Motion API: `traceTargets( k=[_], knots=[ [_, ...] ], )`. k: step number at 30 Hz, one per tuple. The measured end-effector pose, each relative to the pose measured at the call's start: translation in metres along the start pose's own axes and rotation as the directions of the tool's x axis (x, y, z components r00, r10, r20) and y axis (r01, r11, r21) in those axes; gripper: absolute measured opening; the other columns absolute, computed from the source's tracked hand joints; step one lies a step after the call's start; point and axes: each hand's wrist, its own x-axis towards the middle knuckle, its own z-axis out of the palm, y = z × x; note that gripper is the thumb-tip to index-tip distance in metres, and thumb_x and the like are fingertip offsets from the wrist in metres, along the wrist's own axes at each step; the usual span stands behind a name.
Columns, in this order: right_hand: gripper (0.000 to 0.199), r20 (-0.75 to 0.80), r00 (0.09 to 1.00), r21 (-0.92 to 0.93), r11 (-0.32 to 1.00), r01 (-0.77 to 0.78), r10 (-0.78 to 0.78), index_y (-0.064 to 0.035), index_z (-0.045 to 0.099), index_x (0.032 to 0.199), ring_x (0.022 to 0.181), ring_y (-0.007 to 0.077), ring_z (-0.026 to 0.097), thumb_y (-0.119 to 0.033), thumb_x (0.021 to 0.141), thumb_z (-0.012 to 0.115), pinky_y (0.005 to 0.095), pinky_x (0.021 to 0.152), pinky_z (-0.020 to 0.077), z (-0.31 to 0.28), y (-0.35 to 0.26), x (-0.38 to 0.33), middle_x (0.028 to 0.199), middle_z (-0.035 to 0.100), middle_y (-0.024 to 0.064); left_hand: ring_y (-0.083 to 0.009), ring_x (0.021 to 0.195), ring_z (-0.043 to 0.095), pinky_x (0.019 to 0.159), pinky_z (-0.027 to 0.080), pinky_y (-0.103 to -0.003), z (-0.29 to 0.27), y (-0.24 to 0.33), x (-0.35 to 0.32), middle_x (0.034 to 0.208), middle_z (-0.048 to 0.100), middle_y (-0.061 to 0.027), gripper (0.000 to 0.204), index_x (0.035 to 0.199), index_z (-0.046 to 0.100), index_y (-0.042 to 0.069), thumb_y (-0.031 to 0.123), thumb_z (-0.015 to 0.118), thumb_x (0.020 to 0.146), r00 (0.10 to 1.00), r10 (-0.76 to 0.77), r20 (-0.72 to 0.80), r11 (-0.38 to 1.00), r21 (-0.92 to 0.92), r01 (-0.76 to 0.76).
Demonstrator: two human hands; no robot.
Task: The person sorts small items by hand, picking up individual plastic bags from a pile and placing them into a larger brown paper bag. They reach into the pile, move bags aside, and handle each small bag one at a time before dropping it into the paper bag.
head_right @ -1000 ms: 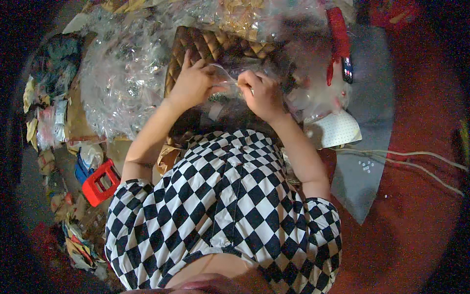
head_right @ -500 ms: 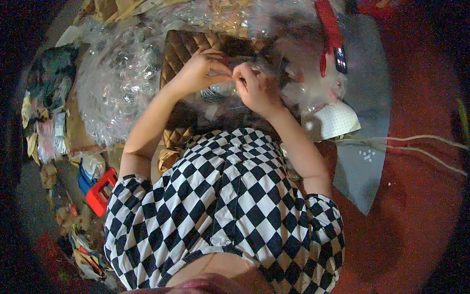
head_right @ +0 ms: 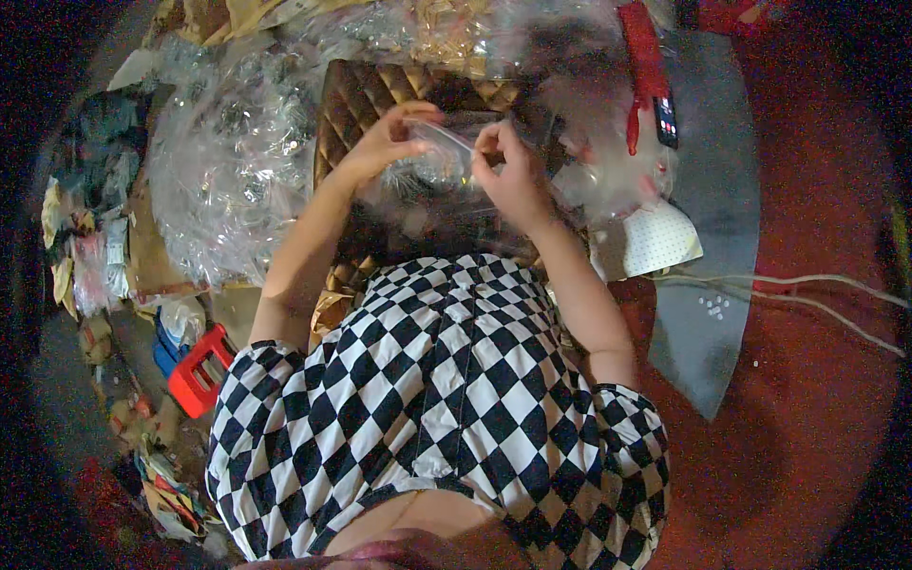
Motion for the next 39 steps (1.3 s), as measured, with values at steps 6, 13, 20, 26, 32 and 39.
traceTargets(
  k=[6, 13, 20, 26, 32, 39],
  knots=[
    [0.04, 0.068, 0.998, -0.086, 0.996, -0.006, 0.012, -0.0058, 0.053, 0.113, 0.089, 0.022, 0.061, -0.012, 0.078, 0.071, 0.03, 0.078, 0.0479, -0.027, 0.002, -0.008, 0.101, 0.061, 0.0097, -0.0092, 0.08, 0.06, 0.073, 0.048, -0.024, -0.007, 0.046, -0.047, 0.089, 0.067, -0.0037, 0.012, 0.091, 0.065, 0.002, 0.012, 0.068, 0.085, 0.921, 0.13, -0.368, 0.991, 0.011, -0.135],
    [0.073, 0.769, 0.582, -0.315, 0.636, 0.704, -0.264, -0.0238, 0.047, 0.134, 0.128, 0.0335, 0.039, -0.018, 0.066, 0.074, 0.0493, 0.104, 0.0326, 0.067, 0.013, -0.034, 0.138, 0.042, 0.0122, -0.0126, 0.079, 0.06, 0.075, 0.047, -0.026, -0.03, 0.105, -0.19, 0.086, 0.065, -0.0043, 0.011, 0.089, 0.065, 0.001, 0.003, 0.07, 0.079, 0.563, 0.45, -0.693, 0.893, 0.349, -0.284],
    [0.046, 0.686, 0.661, 0.089, 0.937, 0.338, -0.304, -0.0159, 0.057, 0.123, 0.112, 0.0272, 0.056, -0.006, 0.079, 0.055, 0.0341, 0.096, 0.0428, 0.09, 0.018, 0.01, 0.121, 0.059, 0.0133, -0.0162, 0.089, 0.058, 0.077, 0.046, -0.028, 0.05, 0.074, -0.302, 0.096, 0.062, -0.0073, 0.012, 0.081, 0.067, 0.0, 0.003, 0.073, 0.072, 0.431, 0.276, -0.859, 0.926, 0.358, 0.122],
    [0.035, 0.337, 0.92, 0.006, 0.977, 0.211, -0.201, -0.0004, 0.059, 0.116, 0.097, 0.0265, 0.064, -0.004, 0.081, 0.055, 0.0359, 0.086, 0.0472, 0.015, -0.006, 0.038, 0.106, 0.066, 0.0166, -0.0415, 0.141, 0.011, 0.111, 0.009, -0.055, 0.084, 0.009, -0.214, 0.148, 0.032, -0.0145, 0.017, 0.078, 0.066, 0.012, 0.025, 0.076, 0.073, 0.701, 0.54, -0.465, 0.716, 0.692, -0.092],
    [0.036, 0.75, 0.535, 0.118, 0.875, 0.47, -0.389, 0.0015, 0.058, 0.117, 0.106, 0.0213, 0.058, -0.006, 0.081, 0.059, 0.0339, 0.093, 0.0438, 0.011, -0.114, 0.005, 0.113, 0.063, 0.0129, -0.029, 0.118, 0.052, 0.098, 0.04, -0.037, 0.08, 0.03, -0.143, 0.128, 0.052, -0.0134, 0.023, 0.101, 0.066, 0.007, 0.011, 0.069, 0.078, 0.775, 0.575, -0.26, 0.762, 0.515, -0.393],
    [0.035, 0.5, 0.852, -0.296, 0.894, 0.336, -0.155, -0.0025, 0.058, 0.119, 0.1, 0.021, 0.059, -0.008, 0.085, 0.063, 0.0306, 0.09, 0.0444, -0.029, -0.057, -0.009, 0.114, 0.062, 0.0122, -0.0113, 0.073, 0.058, 0.064, 0.046, -0.026, 0.061, -0.078, -0.205, 0.08, 0.065, -0.0044, 0.007, 0.086, 0.065, 0.004, 0.011, 0.066, 0.085, 0.448, -0.08, -0.89, 0.984, -0.142, -0.106]
  ],
)
